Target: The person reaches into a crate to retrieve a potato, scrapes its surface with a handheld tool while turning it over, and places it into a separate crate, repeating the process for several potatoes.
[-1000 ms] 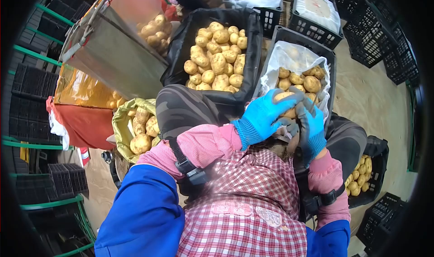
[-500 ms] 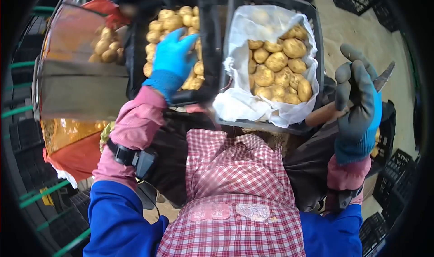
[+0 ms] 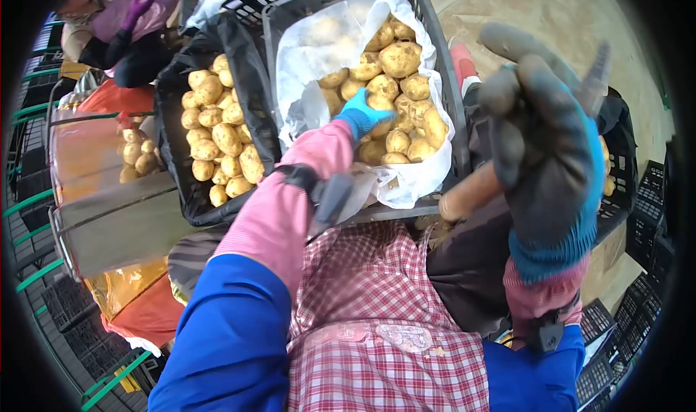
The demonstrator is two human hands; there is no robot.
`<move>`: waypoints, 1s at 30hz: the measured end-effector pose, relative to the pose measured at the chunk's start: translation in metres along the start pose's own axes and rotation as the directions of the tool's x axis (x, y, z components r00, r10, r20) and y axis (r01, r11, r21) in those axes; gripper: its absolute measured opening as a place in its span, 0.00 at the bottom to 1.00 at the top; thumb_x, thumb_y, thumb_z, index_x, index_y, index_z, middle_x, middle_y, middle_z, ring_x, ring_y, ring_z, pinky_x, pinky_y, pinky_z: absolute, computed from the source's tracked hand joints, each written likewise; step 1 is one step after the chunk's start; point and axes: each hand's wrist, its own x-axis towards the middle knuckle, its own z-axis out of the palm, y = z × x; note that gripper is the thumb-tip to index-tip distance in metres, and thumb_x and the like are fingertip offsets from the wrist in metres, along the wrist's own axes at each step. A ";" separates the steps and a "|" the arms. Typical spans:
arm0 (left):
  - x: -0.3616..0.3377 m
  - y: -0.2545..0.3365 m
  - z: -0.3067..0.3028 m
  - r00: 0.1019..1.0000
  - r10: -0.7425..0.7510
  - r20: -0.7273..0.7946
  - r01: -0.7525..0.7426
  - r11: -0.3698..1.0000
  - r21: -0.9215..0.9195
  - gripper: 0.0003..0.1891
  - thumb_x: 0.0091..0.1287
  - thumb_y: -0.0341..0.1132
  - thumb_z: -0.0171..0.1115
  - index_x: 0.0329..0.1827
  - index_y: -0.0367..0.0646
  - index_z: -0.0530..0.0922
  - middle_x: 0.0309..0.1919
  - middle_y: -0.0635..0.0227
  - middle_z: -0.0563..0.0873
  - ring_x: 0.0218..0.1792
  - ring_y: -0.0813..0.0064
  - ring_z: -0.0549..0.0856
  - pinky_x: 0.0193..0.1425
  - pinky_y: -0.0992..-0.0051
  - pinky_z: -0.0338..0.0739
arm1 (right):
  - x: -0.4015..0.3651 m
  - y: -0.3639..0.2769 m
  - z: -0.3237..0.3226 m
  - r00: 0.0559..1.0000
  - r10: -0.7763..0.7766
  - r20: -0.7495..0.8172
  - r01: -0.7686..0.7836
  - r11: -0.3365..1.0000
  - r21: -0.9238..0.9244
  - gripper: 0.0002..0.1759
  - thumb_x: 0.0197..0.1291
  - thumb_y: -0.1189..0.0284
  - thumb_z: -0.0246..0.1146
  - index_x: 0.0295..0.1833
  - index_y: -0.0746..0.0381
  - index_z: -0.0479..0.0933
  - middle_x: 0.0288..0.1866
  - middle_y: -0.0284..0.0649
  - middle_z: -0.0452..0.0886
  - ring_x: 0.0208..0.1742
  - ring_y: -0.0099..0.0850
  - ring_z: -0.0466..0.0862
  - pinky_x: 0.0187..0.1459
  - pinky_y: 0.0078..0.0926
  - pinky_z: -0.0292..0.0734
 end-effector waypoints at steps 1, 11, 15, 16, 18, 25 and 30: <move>-0.015 0.021 -0.018 0.998 0.051 0.023 -0.044 0.969 -0.242 0.44 0.54 0.47 0.81 0.70 0.36 0.68 0.54 0.58 0.83 0.52 0.72 0.84 0.55 0.73 0.82 | -0.001 -0.002 -0.003 0.999 0.036 0.027 -0.036 0.999 0.004 0.25 0.75 0.62 0.55 0.62 0.73 0.74 0.37 0.36 0.83 0.18 0.15 0.69 0.18 0.11 0.63; -0.229 0.146 -0.148 0.752 0.533 -0.388 -0.625 0.392 -0.675 0.24 0.78 0.47 0.55 0.68 0.38 0.71 0.60 0.63 0.78 0.60 0.76 0.78 0.68 0.71 0.73 | -0.038 0.045 0.052 0.771 0.417 0.482 -0.529 0.840 0.119 0.32 0.70 0.42 0.59 0.58 0.61 0.75 0.33 0.33 0.80 0.25 0.20 0.78 0.23 0.15 0.71; -0.262 0.140 -0.160 0.715 0.471 -0.516 -0.692 0.372 -0.619 0.27 0.78 0.51 0.55 0.68 0.38 0.70 0.63 0.61 0.78 0.64 0.71 0.77 0.70 0.69 0.71 | -0.053 0.056 0.072 0.800 0.208 0.563 -0.382 0.900 0.210 0.30 0.67 0.54 0.66 0.65 0.62 0.72 0.34 0.35 0.80 0.26 0.19 0.78 0.25 0.14 0.71; -0.257 0.131 -0.161 0.655 0.495 -0.571 -0.754 0.378 -0.537 0.28 0.78 0.52 0.55 0.69 0.38 0.70 0.64 0.61 0.77 0.65 0.70 0.76 0.70 0.69 0.71 | -0.057 0.055 0.077 0.846 0.149 0.512 -0.290 0.934 0.208 0.31 0.66 0.58 0.68 0.68 0.62 0.71 0.34 0.35 0.80 0.26 0.19 0.78 0.26 0.14 0.71; -0.247 0.116 -0.151 0.614 0.520 -0.594 -0.788 0.444 -0.426 0.33 0.76 0.57 0.56 0.70 0.37 0.69 0.63 0.60 0.78 0.65 0.70 0.76 0.71 0.69 0.69 | -0.059 0.052 0.075 0.879 0.085 0.469 -0.180 0.971 0.161 0.38 0.59 0.72 0.70 0.76 0.61 0.66 0.41 0.38 0.82 0.30 0.18 0.78 0.28 0.14 0.73; -0.261 0.111 -0.144 0.891 0.375 -0.258 -0.443 0.588 -0.677 0.38 0.73 0.67 0.50 0.68 0.42 0.69 0.46 0.66 0.85 0.35 0.81 0.83 0.30 0.82 0.75 | -0.048 0.082 0.071 0.915 -0.121 0.384 0.111 0.993 0.048 0.42 0.54 0.84 0.69 0.76 0.65 0.65 0.64 0.46 0.79 0.54 0.28 0.83 0.49 0.23 0.82; -0.235 0.069 -0.127 0.730 0.454 -0.511 -0.647 0.699 -0.303 0.24 0.79 0.49 0.54 0.68 0.42 0.72 0.55 0.61 0.83 0.55 0.69 0.84 0.57 0.70 0.81 | -0.048 0.083 0.078 0.905 -0.065 0.420 0.028 0.995 0.092 0.37 0.58 0.81 0.64 0.75 0.72 0.64 0.68 0.54 0.75 0.68 0.43 0.78 0.66 0.36 0.77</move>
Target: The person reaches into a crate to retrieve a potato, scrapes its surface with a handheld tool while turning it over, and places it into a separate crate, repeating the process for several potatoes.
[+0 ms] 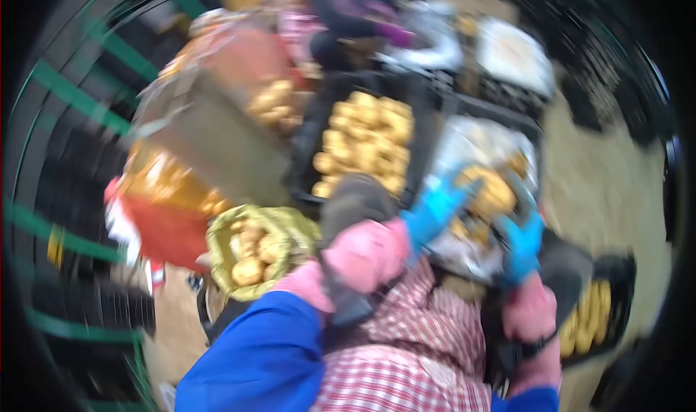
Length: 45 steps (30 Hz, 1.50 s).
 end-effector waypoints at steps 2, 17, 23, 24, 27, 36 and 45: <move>-0.008 0.021 -0.024 0.994 -0.050 -0.096 0.026 0.972 -0.234 0.24 0.79 0.50 0.53 0.67 0.41 0.72 0.59 0.61 0.80 0.59 0.68 0.81 0.62 0.65 0.79 | 0.008 0.011 -0.009 0.994 -0.024 -0.109 0.017 0.998 -0.063 0.25 0.68 0.71 0.61 0.68 0.69 0.70 0.53 0.46 0.81 0.35 0.25 0.74 0.33 0.22 0.68; 0.090 0.209 -0.486 0.441 0.541 -0.716 -0.249 0.840 0.482 0.25 0.74 0.59 0.54 0.57 0.46 0.76 0.39 0.64 0.85 0.35 0.70 0.84 0.36 0.69 0.83 | 0.057 0.031 -0.078 0.976 -0.150 -0.160 0.065 0.895 -0.442 0.19 0.73 0.66 0.59 0.63 0.64 0.76 0.45 0.32 0.81 0.29 0.15 0.76 0.26 0.14 0.71; 0.165 0.059 -0.269 0.909 0.328 -0.258 -0.113 0.788 0.605 0.22 0.71 0.50 0.58 0.59 0.45 0.77 0.47 0.60 0.84 0.45 0.66 0.83 0.48 0.66 0.79 | 0.054 -0.055 -0.081 0.905 0.041 -0.424 -0.121 0.979 -0.163 0.19 0.74 0.71 0.55 0.67 0.63 0.74 0.51 0.39 0.82 0.40 0.22 0.81 0.43 0.18 0.78; 0.161 0.021 -0.211 0.987 0.137 -0.083 -0.073 0.845 0.530 0.22 0.71 0.49 0.59 0.60 0.45 0.77 0.48 0.59 0.84 0.46 0.65 0.83 0.50 0.66 0.79 | 0.051 -0.051 -0.090 0.911 0.050 -0.408 -0.135 0.974 -0.183 0.20 0.74 0.70 0.55 0.67 0.64 0.74 0.50 0.38 0.82 0.38 0.20 0.79 0.41 0.17 0.76; 0.118 -0.113 -0.045 0.777 -0.392 0.493 0.169 0.883 0.438 0.21 0.69 0.45 0.61 0.61 0.44 0.78 0.52 0.57 0.84 0.51 0.63 0.83 0.57 0.64 0.77 | 0.047 -0.044 -0.096 0.918 0.111 -0.382 -0.186 0.969 -0.165 0.21 0.72 0.69 0.57 0.66 0.65 0.75 0.45 0.34 0.82 0.32 0.15 0.75 0.35 0.12 0.72; 0.147 -0.260 0.128 0.777 -0.216 0.591 -0.586 0.091 0.805 0.19 0.67 0.32 0.55 0.61 0.46 0.75 0.60 0.50 0.77 0.60 0.50 0.79 0.61 0.57 0.79 | 0.045 -0.095 -0.096 0.865 0.060 -0.498 -0.203 0.950 -0.237 0.25 0.73 0.66 0.55 0.66 0.72 0.73 0.37 0.33 0.80 0.23 0.12 0.70 0.25 0.07 0.63; 0.160 -0.194 0.078 0.654 -0.622 0.431 0.322 0.744 0.585 0.23 0.64 0.46 0.67 0.55 0.39 0.80 0.32 0.62 0.85 0.32 0.69 0.86 0.39 0.72 0.82 | 0.048 -0.076 -0.112 0.875 0.089 -0.477 -0.151 0.984 -0.093 0.20 0.67 0.66 0.63 0.60 0.65 0.79 0.33 0.30 0.77 0.26 0.16 0.73 0.28 0.14 0.69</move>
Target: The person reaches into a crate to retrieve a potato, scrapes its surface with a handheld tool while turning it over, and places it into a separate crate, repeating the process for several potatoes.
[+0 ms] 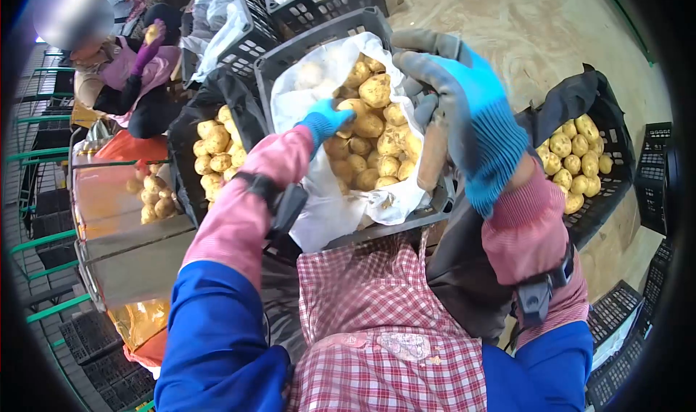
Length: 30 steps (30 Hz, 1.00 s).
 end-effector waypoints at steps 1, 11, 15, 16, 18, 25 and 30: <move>-0.045 0.041 -0.013 0.997 -0.073 -0.023 0.069 0.987 -0.147 0.22 0.67 0.48 0.65 0.50 0.35 0.81 0.28 0.69 0.84 0.24 0.80 0.82 0.27 0.77 0.75 | 0.002 0.004 -0.002 0.999 0.017 0.029 -0.017 1.000 -0.022 0.21 0.66 0.65 0.64 0.60 0.65 0.79 0.36 0.33 0.78 0.30 0.19 0.75 0.29 0.17 0.72; -0.271 0.100 -0.036 0.895 0.386 -0.226 -0.396 0.450 -0.800 0.33 0.70 0.52 0.60 0.69 0.35 0.68 0.56 0.59 0.83 0.47 0.69 0.86 0.46 0.73 0.83 | -0.057 0.022 0.068 0.838 -0.103 0.536 0.067 0.994 0.085 0.34 0.63 0.68 0.71 0.72 0.64 0.70 0.59 0.41 0.80 0.52 0.25 0.81 0.49 0.21 0.80; -0.292 0.093 -0.015 0.851 0.294 -0.434 -0.524 0.433 -0.734 0.33 0.64 0.39 0.69 0.72 0.41 0.68 0.71 0.58 0.70 0.69 0.65 0.74 0.65 0.66 0.78 | -0.064 0.033 0.074 0.757 -0.241 0.608 0.197 0.970 0.139 0.37 0.59 0.79 0.68 0.76 0.63 0.66 0.66 0.41 0.76 0.65 0.29 0.77 0.66 0.27 0.74; -0.291 0.086 -0.015 0.749 0.370 -0.550 -0.654 0.549 -0.521 0.34 0.62 0.35 0.69 0.72 0.41 0.68 0.70 0.57 0.70 0.68 0.64 0.75 0.65 0.66 0.78 | -0.063 0.035 0.077 0.734 -0.276 0.621 0.237 0.960 0.147 0.38 0.58 0.81 0.67 0.76 0.63 0.66 0.67 0.41 0.75 0.68 0.30 0.75 0.69 0.28 0.72; -0.283 0.076 -0.014 0.503 0.567 -0.653 -0.749 0.663 -0.002 0.37 0.56 0.28 0.70 0.72 0.42 0.67 0.68 0.56 0.70 0.67 0.63 0.75 0.65 0.67 0.77 | -0.072 0.027 0.074 0.767 -0.098 0.634 0.082 0.995 0.054 0.39 0.58 0.81 0.67 0.77 0.64 0.65 0.61 0.40 0.78 0.56 0.25 0.81 0.54 0.22 0.79; -0.267 0.076 -0.016 0.601 0.510 -0.616 -0.707 0.699 -0.111 0.39 0.60 0.31 0.72 0.74 0.39 0.64 0.71 0.56 0.67 0.71 0.67 0.71 0.73 0.66 0.69 | -0.070 0.031 0.076 0.815 -0.038 0.578 0.025 0.999 0.030 0.41 0.56 0.82 0.69 0.76 0.66 0.64 0.62 0.41 0.80 0.52 0.23 0.82 0.47 0.19 0.81; -0.254 0.090 -0.007 0.718 0.245 -0.651 -0.599 0.693 -0.400 0.30 0.67 0.46 0.70 0.64 0.34 0.73 0.55 0.58 0.81 0.55 0.67 0.83 0.57 0.71 0.80 | -0.068 0.059 0.082 0.852 -0.184 0.490 0.178 0.982 0.060 0.41 0.52 0.88 0.70 0.74 0.67 0.67 0.72 0.41 0.75 0.66 0.28 0.79 0.63 0.25 0.79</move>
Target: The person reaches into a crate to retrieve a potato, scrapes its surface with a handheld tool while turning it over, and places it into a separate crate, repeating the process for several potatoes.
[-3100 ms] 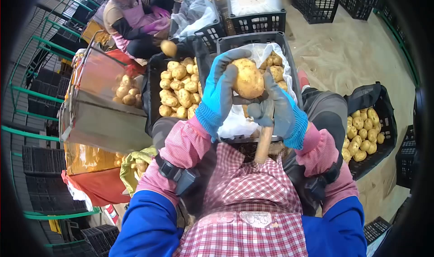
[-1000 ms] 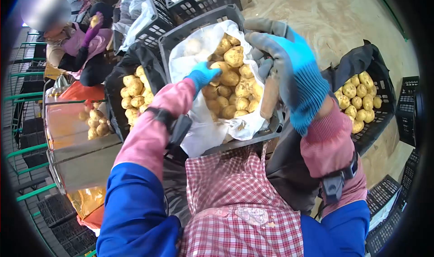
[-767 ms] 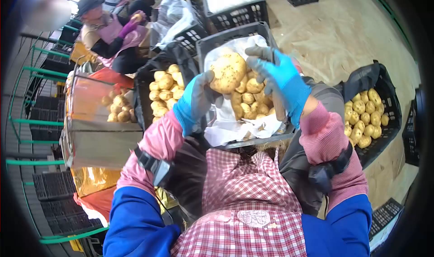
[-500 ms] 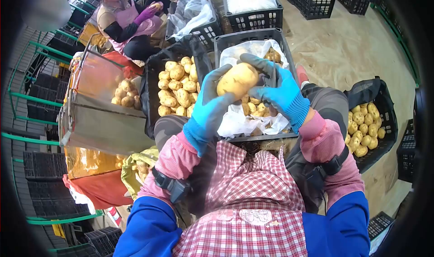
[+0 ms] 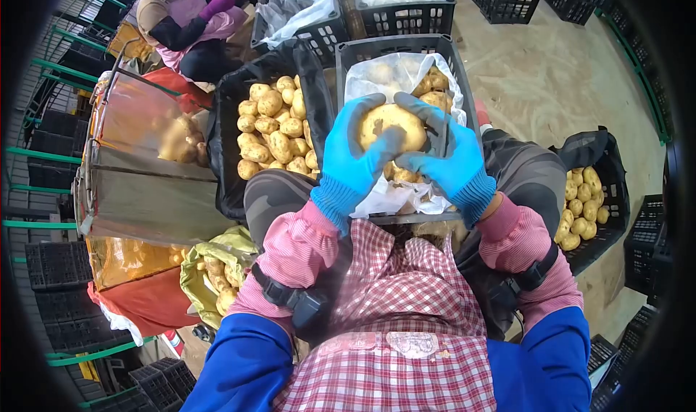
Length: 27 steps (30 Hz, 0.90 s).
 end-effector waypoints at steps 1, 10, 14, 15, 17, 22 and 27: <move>0.001 0.003 0.006 0.999 -0.020 -0.036 0.017 0.997 -0.069 0.27 0.72 0.48 0.66 0.62 0.34 0.75 0.50 0.60 0.83 0.49 0.71 0.86 0.50 0.75 0.83 | -0.001 -0.003 0.000 0.999 0.041 0.000 -0.041 0.999 0.031 0.40 0.52 0.85 0.73 0.72 0.68 0.69 0.71 0.42 0.75 0.65 0.28 0.79 0.63 0.26 0.78; -0.014 -0.012 0.010 0.978 0.120 0.168 -0.159 0.958 0.240 0.27 0.66 0.23 0.63 0.67 0.32 0.63 0.49 0.55 0.80 0.45 0.66 0.85 0.50 0.71 0.82 | -0.003 -0.003 0.006 0.977 -0.189 -0.101 0.182 0.981 -0.075 0.23 0.65 0.70 0.71 0.62 0.67 0.77 0.53 0.38 0.84 0.50 0.23 0.84 0.50 0.20 0.81; -0.016 -0.006 0.015 0.932 0.297 0.207 -0.346 0.899 0.268 0.25 0.67 0.22 0.62 0.66 0.30 0.64 0.51 0.54 0.80 0.47 0.64 0.85 0.53 0.69 0.82 | -0.012 -0.022 0.003 0.986 0.070 -0.150 -0.073 0.997 -0.014 0.20 0.72 0.63 0.64 0.59 0.67 0.78 0.46 0.35 0.83 0.34 0.17 0.80 0.36 0.14 0.77; -0.016 -0.003 0.018 0.944 0.293 0.155 -0.322 0.921 0.219 0.23 0.69 0.25 0.60 0.65 0.30 0.65 0.51 0.54 0.81 0.47 0.65 0.85 0.54 0.69 0.81 | -0.010 -0.018 -0.001 0.980 0.091 -0.179 -0.089 0.996 0.016 0.20 0.73 0.62 0.63 0.59 0.67 0.78 0.44 0.35 0.83 0.31 0.16 0.79 0.33 0.13 0.76; -0.013 0.001 0.023 0.985 0.174 -0.008 -0.174 0.985 0.010 0.19 0.75 0.31 0.56 0.64 0.31 0.67 0.50 0.56 0.82 0.48 0.66 0.84 0.54 0.69 0.81 | -0.006 -0.008 -0.008 0.972 0.105 -0.212 -0.105 0.994 0.014 0.22 0.73 0.58 0.61 0.59 0.65 0.78 0.40 0.36 0.83 0.23 0.14 0.74 0.24 0.11 0.69; 0.004 0.001 0.015 0.894 0.387 -0.227 -0.417 0.903 -0.100 0.22 0.81 0.46 0.50 0.64 0.34 0.71 0.55 0.54 0.83 0.57 0.65 0.83 0.65 0.67 0.77 | -0.009 -0.022 -0.008 0.946 0.323 0.039 -0.323 0.924 0.206 0.28 0.71 0.55 0.63 0.66 0.65 0.74 0.38 0.37 0.83 0.24 0.16 0.76 0.24 0.12 0.68; 0.005 0.006 0.002 0.932 0.357 -0.064 -0.355 0.934 0.037 0.29 0.78 0.45 0.58 0.74 0.35 0.64 0.67 0.55 0.75 0.65 0.66 0.78 0.71 0.65 0.72 | -0.007 -0.021 -0.013 0.981 0.192 0.021 -0.193 0.976 0.097 0.36 0.64 0.63 0.69 0.74 0.65 0.67 0.46 0.39 0.82 0.31 0.17 0.80 0.28 0.12 0.71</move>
